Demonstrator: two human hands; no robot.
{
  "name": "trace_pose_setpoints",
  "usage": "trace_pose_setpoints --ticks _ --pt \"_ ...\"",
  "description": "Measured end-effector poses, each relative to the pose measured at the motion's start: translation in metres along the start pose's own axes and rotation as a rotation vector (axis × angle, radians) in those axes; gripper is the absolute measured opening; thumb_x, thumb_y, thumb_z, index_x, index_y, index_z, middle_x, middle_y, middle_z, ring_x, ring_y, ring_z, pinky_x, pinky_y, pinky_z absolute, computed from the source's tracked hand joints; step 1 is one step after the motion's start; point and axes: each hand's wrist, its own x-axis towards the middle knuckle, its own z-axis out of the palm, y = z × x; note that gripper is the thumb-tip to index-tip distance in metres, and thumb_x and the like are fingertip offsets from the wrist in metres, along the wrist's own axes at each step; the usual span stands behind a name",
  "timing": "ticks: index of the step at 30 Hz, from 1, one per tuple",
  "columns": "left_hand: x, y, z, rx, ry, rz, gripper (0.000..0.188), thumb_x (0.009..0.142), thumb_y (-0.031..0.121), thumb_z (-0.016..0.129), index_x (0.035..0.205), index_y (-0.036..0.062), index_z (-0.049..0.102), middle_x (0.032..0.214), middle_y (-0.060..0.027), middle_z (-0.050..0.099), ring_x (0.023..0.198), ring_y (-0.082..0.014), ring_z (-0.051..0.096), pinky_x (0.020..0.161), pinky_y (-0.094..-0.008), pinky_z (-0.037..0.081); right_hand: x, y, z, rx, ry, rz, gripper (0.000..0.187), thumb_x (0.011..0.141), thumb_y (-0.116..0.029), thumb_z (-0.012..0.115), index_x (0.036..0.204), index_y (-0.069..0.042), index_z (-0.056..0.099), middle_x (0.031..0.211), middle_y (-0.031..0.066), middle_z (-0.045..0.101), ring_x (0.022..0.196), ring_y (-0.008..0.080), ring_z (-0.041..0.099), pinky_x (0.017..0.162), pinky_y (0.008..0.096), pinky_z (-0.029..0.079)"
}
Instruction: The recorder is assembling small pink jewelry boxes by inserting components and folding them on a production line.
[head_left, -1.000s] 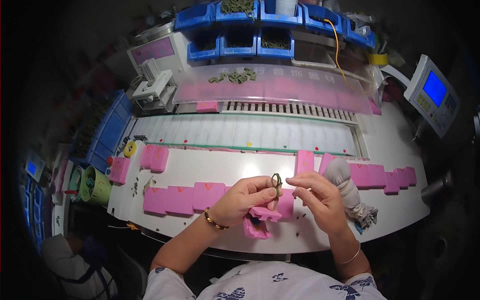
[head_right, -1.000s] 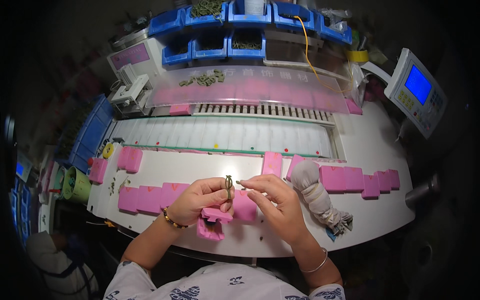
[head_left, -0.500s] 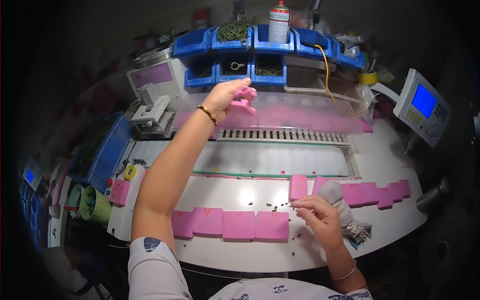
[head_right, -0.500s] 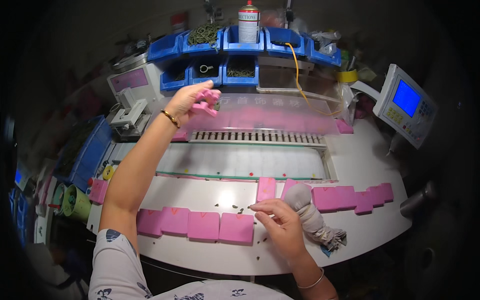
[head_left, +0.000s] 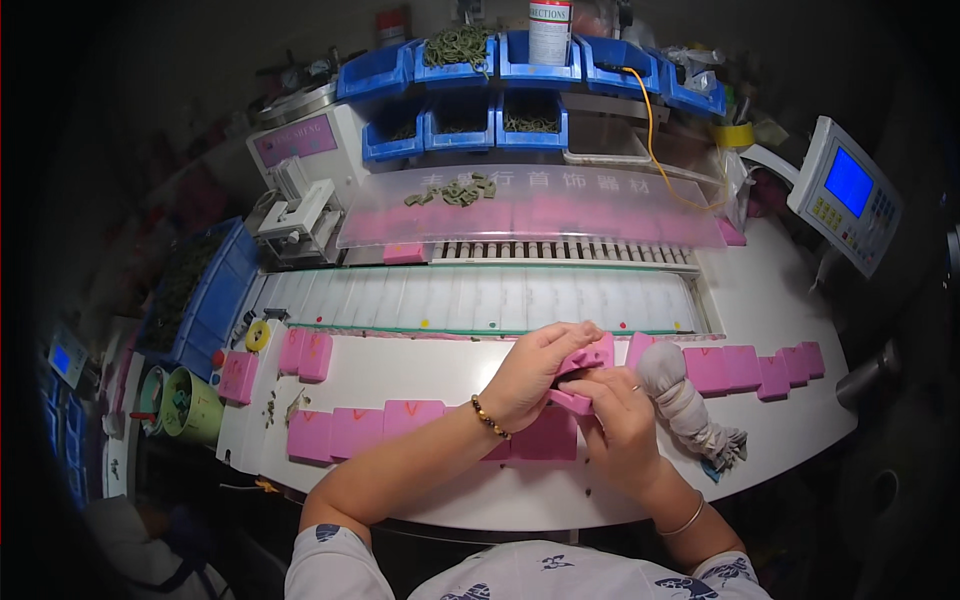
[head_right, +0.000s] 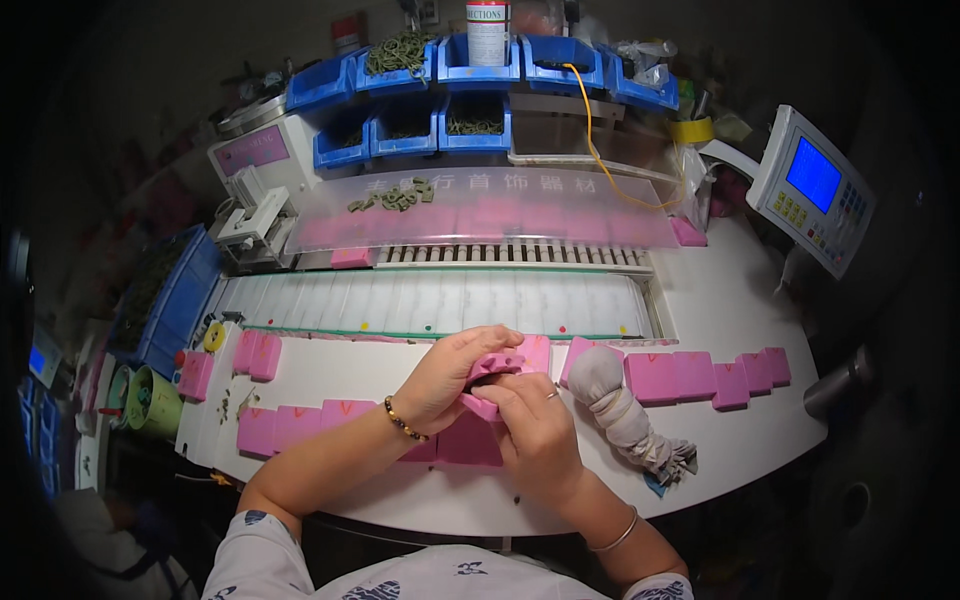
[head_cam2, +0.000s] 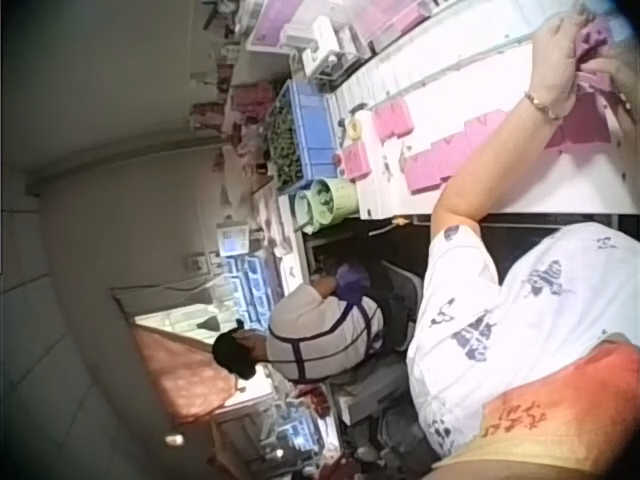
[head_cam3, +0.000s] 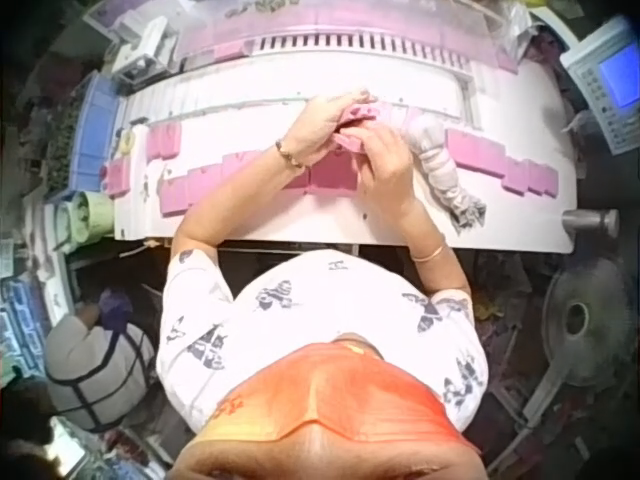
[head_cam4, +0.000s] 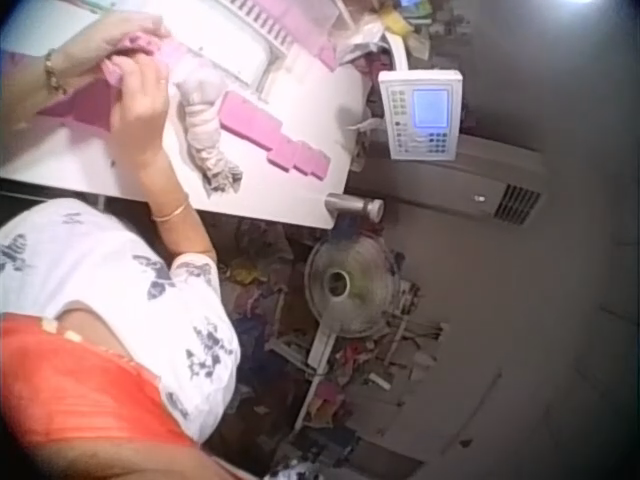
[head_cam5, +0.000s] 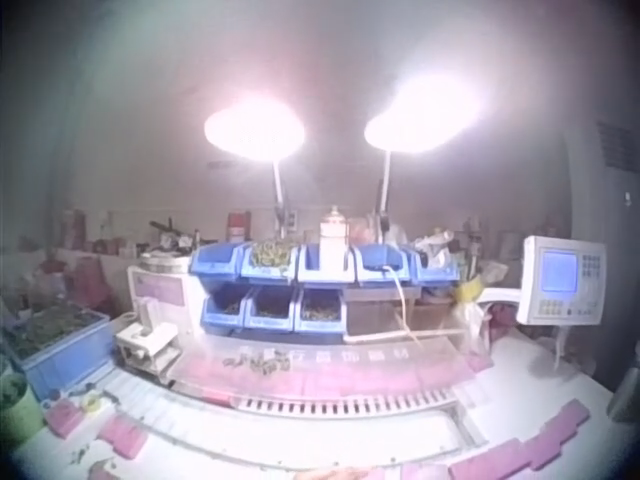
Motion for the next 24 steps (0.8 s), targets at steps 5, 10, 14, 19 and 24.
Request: trace_pose_setpoints --ticks 5,10,14,19,24 --pt "-0.021 -0.018 -0.002 -0.318 -0.16 -0.034 0.047 0.097 0.044 0.055 0.12 0.0035 0.059 0.109 -0.0044 0.062 0.099 -0.0117 0.059 0.084 -0.0277 0.05 0.008 0.005 -0.014 -0.061 0.021 -0.056 0.036 0.068 0.005 0.063 0.102 -0.003 0.065 0.1 0.0115 0.066 0.089 0.0321 0.062 0.075 0.0391 0.052" --pt "-0.019 -0.005 0.006 -0.279 -0.075 -0.04 0.043 0.096 0.044 0.057 0.113 0.005 0.059 0.099 -0.002 0.059 0.082 -0.0107 0.057 0.072 -0.0268 0.052 0.0 -0.005 -0.002 -0.177 0.047 -0.128 0.03 0.071 -0.002 0.064 0.1 -0.002 0.069 0.102 0.01 0.068 0.086 0.0262 0.063 0.071 0.034 0.054" --pt "-0.007 -0.01 0.017 -0.486 0.181 0.058 0.055 0.094 0.055 0.053 0.106 0.0011 0.055 0.086 -0.0056 0.058 0.072 -0.0133 0.056 0.06 -0.0257 0.05 -0.014 -0.01 0.008 -0.302 0.045 -0.206 0.033 0.074 -0.008 0.062 0.105 -0.002 0.07 0.11 0.0078 0.068 0.092 0.0213 0.062 0.074 0.0314 0.053" --pt "-0.004 -0.012 0.012 -0.383 0.157 -0.014 0.071 0.093 0.067 0.04 0.104 -0.0018 0.056 0.07 -0.007 0.056 0.053 -0.0145 0.053 0.05 -0.0269 0.049 -0.025 -0.013 -0.006 -0.254 -0.017 -0.258 0.033 0.075 -0.008 0.064 0.107 -0.006 0.071 0.121 0.009 0.064 0.103 0.0212 0.061 0.08 0.0282 0.049" --pt "-0.009 -0.005 0.001 -0.156 0.189 -0.006 0.071 0.095 0.063 0.04 0.103 -0.0048 0.058 0.073 -0.0095 0.059 0.051 -0.0135 0.055 0.045 -0.0307 0.052 -0.028 0.02 -0.053 -0.556 -0.049 0.107 0.074 0.071 -0.012 0.077 0.139 -0.011 0.049 0.14 0.0198 0.045 0.122 0.0365 0.05 0.099 0.0426 0.041"
